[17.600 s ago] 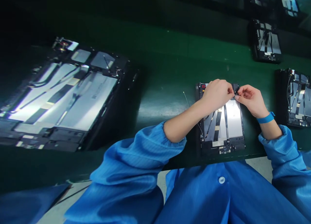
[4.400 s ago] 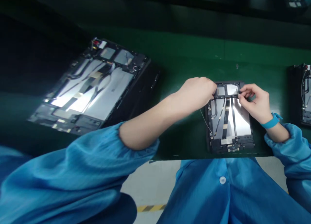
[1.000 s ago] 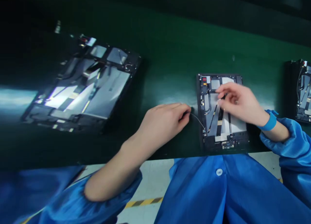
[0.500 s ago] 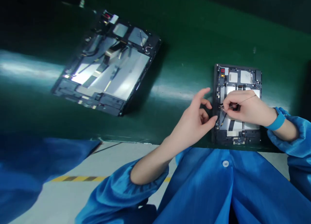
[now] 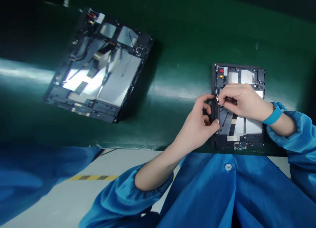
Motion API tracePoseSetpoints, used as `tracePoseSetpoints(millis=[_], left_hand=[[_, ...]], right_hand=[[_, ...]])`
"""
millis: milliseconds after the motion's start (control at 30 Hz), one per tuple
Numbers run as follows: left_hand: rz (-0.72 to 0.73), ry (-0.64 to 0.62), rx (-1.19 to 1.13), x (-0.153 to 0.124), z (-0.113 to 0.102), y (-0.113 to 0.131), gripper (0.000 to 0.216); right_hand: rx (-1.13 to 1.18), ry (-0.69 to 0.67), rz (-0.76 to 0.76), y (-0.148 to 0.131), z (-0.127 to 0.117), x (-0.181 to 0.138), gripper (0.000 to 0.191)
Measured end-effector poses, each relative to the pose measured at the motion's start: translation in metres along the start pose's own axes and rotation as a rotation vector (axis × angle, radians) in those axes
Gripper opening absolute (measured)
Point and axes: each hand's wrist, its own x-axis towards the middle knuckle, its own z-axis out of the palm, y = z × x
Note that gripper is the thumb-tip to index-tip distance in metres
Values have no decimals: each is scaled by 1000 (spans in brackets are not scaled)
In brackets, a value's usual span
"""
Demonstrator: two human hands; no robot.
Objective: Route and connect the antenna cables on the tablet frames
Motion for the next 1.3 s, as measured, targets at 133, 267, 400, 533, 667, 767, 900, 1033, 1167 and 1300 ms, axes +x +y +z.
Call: tracePoseSetpoints(millis=[133, 267, 400, 533, 667, 767, 900, 1033, 1167, 1300], left_hand=[[5, 45, 12, 5, 2, 2, 60], [36, 72, 32, 15, -3, 4, 47], [82, 50, 22, 23, -9, 3, 36], [120, 52, -7, 25, -12, -1, 33], [121, 24, -44, 24, -14, -3, 34], [122, 16, -50, 24, -13, -2, 35], [95, 55, -22, 25, -10, 2, 32], [68, 73, 77, 32, -10, 8, 28], [60, 47, 190, 43, -15, 14, 22], [87, 40, 233, 48, -20, 15, 21]], right_hand=[[-4, 20, -12, 2, 1, 1, 21], [-11, 43, -18, 4, 3, 1, 21], [-8, 44, -10, 5, 5, 1, 21], [3, 37, -3, 7, 7, 3, 20], [13, 35, -1, 7, 7, 3, 20], [16, 25, 3, 6, 7, 4, 20], [-9, 29, -3, 7, 4, 7, 20], [-64, 78, 13, 14, -1, 15, 21], [-48, 85, 55, 21, -1, 22, 18], [-30, 90, 84, 22, 1, 24, 18]])
